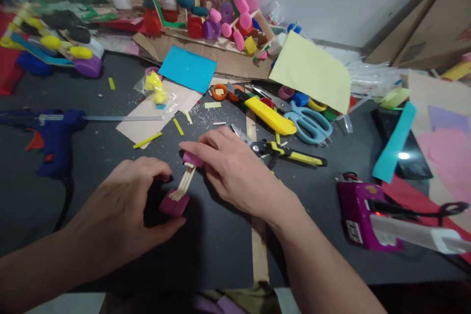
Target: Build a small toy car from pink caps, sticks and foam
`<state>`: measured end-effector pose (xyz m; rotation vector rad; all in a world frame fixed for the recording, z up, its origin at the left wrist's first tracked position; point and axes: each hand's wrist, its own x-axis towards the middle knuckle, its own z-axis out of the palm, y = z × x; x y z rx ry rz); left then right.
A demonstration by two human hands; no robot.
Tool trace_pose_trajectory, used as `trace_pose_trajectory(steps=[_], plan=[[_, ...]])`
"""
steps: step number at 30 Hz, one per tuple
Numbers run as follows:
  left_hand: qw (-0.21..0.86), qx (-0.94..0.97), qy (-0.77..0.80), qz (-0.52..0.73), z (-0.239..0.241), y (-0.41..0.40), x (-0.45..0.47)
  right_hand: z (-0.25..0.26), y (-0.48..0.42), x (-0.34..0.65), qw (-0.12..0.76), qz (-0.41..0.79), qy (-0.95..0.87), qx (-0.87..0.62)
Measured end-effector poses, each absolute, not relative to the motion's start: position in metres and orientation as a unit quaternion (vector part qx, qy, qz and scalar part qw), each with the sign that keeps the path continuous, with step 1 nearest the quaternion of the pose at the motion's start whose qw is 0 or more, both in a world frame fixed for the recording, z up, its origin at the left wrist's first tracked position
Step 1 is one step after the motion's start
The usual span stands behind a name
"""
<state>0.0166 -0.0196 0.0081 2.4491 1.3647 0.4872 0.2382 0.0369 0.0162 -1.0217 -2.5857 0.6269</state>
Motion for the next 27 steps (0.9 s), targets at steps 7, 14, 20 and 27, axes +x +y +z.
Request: trace_pose_trajectory(steps=[7,14,20,27], plan=[[0.170,0.842,0.490,0.151,0.013,0.005,-0.009,0.019,0.035,0.245,0.159,0.152,-0.892,-0.394],[0.201,0.813,0.523,0.156,0.007,0.019,-0.020,0.015,0.029,0.242,0.199,0.133,-0.882,-0.406],[0.241,0.794,0.530,0.174,0.009,0.027,-0.019,0.014,0.026,0.241,0.195,0.152,-0.876,-0.414],[0.243,0.800,0.518,0.180,0.009,0.028,-0.018,0.011,0.027,0.241,0.233,0.145,-0.870,-0.411]])
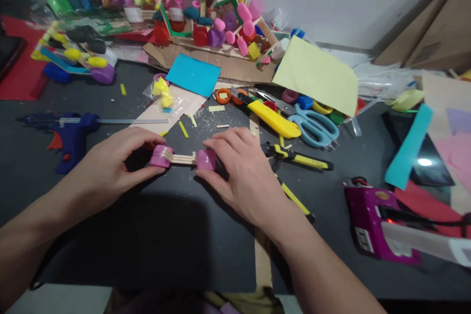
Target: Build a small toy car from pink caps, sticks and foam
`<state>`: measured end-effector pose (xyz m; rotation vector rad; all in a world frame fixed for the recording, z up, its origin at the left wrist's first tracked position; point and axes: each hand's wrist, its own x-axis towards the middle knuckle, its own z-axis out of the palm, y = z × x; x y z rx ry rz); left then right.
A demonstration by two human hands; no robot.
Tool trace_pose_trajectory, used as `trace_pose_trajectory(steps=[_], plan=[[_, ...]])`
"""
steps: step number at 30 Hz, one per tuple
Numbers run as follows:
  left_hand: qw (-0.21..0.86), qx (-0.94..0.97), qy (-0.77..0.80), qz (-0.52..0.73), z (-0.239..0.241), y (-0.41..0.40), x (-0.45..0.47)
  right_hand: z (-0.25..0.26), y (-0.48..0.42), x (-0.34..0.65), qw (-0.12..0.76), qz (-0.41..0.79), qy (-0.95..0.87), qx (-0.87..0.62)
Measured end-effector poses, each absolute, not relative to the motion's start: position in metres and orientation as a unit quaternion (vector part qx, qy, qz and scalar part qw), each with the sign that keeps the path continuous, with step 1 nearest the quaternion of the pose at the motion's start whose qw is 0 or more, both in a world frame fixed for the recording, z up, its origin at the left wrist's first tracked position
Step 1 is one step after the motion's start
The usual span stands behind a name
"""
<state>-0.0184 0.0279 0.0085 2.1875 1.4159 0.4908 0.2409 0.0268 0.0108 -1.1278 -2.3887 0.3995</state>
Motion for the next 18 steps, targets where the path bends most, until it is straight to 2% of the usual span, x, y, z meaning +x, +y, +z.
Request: trace_pose_trajectory(steps=[7,14,18], plan=[[0.255,0.797,0.511,0.195,0.0070,0.0293,-0.0184,0.0108,0.0270,0.2357,0.245,0.158,-0.865,-0.409],[0.245,0.803,0.507,0.192,0.0088,0.0272,-0.0166,0.0124,0.0258,0.2411,0.204,0.120,-0.878,-0.416],[0.248,0.800,0.506,0.204,0.0153,0.0262,-0.0162,0.0154,0.0248,0.2403,0.230,0.126,-0.867,-0.423]])
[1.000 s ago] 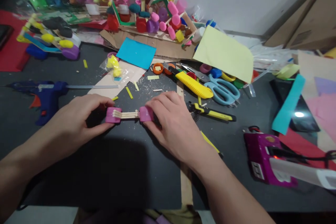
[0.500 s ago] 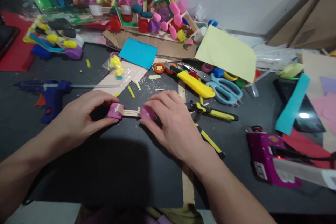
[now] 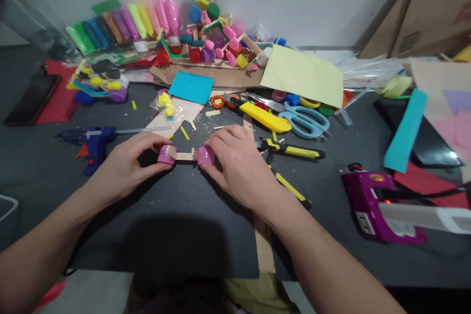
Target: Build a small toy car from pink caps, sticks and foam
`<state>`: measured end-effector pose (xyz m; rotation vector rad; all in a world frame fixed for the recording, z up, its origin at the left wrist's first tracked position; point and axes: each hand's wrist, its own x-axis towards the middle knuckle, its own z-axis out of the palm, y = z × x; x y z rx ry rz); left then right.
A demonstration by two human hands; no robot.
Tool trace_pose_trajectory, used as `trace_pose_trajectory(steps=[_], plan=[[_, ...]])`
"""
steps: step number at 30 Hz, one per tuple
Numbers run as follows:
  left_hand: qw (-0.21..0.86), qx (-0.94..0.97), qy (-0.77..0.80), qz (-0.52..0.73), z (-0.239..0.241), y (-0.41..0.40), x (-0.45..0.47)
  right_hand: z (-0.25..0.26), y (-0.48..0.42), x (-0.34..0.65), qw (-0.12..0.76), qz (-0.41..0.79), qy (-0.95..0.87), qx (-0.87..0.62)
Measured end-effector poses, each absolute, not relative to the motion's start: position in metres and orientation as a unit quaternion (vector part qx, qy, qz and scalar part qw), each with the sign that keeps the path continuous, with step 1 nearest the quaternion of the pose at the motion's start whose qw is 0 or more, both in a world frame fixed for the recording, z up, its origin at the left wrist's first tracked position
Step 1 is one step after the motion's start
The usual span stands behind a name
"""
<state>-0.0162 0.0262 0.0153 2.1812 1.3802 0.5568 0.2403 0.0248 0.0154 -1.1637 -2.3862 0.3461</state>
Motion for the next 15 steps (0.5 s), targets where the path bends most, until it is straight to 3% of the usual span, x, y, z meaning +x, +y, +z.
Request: trace_pose_trajectory(steps=[7,11,15], plan=[[0.427,0.652,0.497,0.383,0.024,0.020,-0.016,0.035,0.011,0.244,0.365,0.211,-0.788,-0.448],[0.510,0.567,0.433,0.481,0.012,0.020,-0.014,0.040,0.002,0.240,0.414,0.193,-0.779,-0.430],[0.554,0.511,0.424,0.502,0.004,0.019,-0.012,0.033,0.000,0.234,0.444,0.159,-0.775,-0.420]])
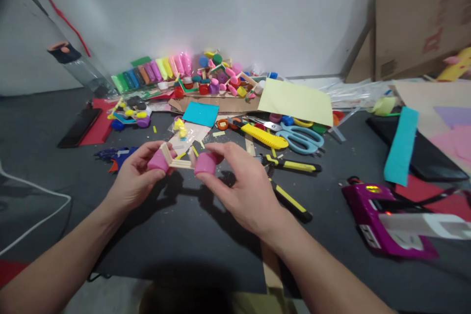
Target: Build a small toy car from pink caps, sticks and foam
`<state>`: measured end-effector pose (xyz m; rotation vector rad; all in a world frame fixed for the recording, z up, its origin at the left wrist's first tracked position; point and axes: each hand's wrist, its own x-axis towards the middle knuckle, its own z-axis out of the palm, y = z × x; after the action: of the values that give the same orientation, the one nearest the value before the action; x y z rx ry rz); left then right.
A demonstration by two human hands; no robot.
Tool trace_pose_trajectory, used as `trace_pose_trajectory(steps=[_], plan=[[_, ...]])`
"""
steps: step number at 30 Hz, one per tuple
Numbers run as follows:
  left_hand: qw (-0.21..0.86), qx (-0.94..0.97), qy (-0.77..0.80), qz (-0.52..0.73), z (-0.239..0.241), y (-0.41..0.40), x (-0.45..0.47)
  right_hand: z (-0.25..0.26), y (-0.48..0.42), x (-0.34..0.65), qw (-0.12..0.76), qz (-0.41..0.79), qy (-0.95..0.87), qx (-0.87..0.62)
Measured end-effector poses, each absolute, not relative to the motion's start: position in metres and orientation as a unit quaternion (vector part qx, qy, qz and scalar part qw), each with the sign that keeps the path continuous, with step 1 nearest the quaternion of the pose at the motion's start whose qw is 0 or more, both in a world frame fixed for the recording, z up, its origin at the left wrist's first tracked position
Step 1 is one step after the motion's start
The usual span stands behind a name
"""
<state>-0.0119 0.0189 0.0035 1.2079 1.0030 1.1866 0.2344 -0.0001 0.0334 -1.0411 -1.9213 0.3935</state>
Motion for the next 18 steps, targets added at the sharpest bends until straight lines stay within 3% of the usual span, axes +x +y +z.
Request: trace_pose_trajectory(steps=[8,18], plan=[[0.545,0.498,0.446,0.505,0.003,0.016,-0.012,0.027,0.001,0.235,0.436,0.112,-0.795,-0.406],[0.707,0.359,0.375,0.480,0.024,0.011,0.003,0.047,-0.015,0.233,0.424,0.085,-0.812,-0.392]])
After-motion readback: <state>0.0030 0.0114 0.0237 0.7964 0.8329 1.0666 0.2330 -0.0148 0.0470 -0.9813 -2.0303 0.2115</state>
